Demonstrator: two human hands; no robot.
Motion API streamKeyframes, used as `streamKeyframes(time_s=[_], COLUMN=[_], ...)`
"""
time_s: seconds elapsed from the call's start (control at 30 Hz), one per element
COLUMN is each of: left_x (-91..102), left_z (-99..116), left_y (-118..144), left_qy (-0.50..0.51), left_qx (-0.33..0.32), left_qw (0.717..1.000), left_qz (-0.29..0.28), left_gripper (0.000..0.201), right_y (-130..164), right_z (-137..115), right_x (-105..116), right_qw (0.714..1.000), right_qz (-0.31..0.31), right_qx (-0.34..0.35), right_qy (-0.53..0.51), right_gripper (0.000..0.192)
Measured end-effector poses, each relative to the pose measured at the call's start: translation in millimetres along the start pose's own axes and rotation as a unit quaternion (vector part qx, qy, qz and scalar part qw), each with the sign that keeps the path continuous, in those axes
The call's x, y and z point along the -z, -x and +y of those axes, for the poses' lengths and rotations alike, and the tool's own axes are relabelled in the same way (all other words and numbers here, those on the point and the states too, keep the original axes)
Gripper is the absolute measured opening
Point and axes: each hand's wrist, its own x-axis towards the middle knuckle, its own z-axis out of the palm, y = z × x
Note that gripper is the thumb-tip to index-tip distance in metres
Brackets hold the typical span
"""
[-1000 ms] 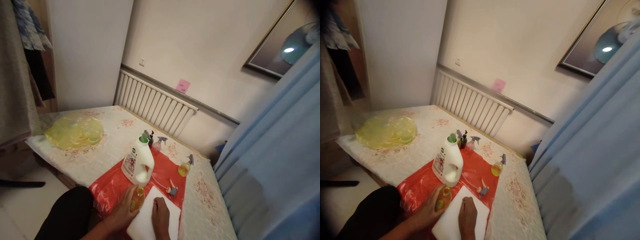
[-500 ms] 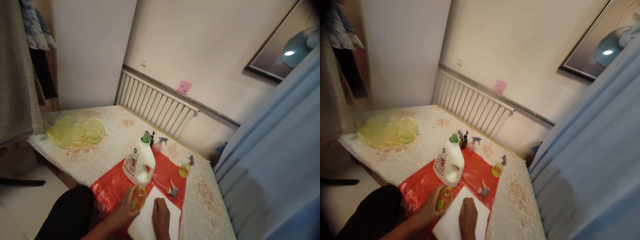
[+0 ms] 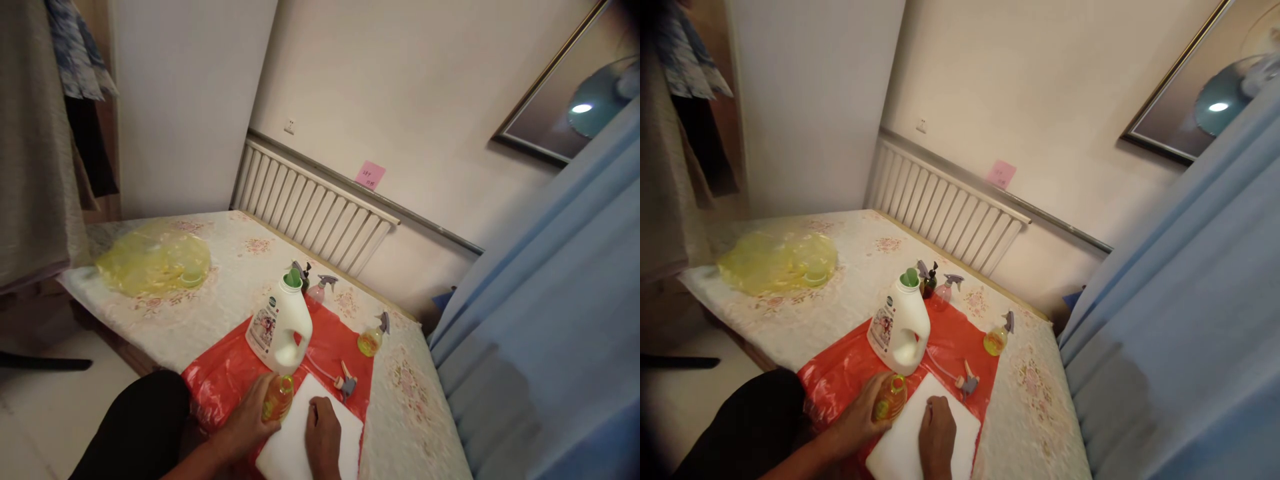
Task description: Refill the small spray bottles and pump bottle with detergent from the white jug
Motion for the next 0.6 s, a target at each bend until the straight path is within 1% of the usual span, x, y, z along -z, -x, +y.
streamKeyframes(time_s=[0.13, 0.3, 0.4, 0.47, 0.6], left_x=[2.4, 10.6, 13.0, 12.4, 9.8], left_z=[3.7, 11.3, 11.4, 9.5, 6.0], left_y=[-1.1, -2.1, -2.1, -2.0, -2.9], left_qy=[-0.004, 0.006, 0.023, 0.033, 0.043], left_qx=[0.004, 0.029, 0.04, 0.045, 0.039], left_qw=[1.0, 0.999, 0.997, 0.996, 0.997], left_qz=[-0.006, -0.039, -0.059, -0.064, -0.054], left_gripper=[0.078, 0.086, 0.088, 0.087, 0.08], right_y=[0.8, 2.4, 2.5, 2.0, 0.2], right_z=[1.6, 3.0, 2.7, 2.7, 3.2], right_x=[-1.1, -2.2, -2.5, -3.0, -4.2], right_qw=[1.0, 1.0, 1.0, 0.999, 1.0], right_qz=[-0.012, -0.019, -0.019, -0.024, -0.022], right_qx=[-0.01, -0.018, -0.02, -0.021, -0.018], right_qy=[0.003, -0.001, 0.001, 0.005, 0.003], right_gripper=[0.03, 0.028, 0.028, 0.028, 0.028])
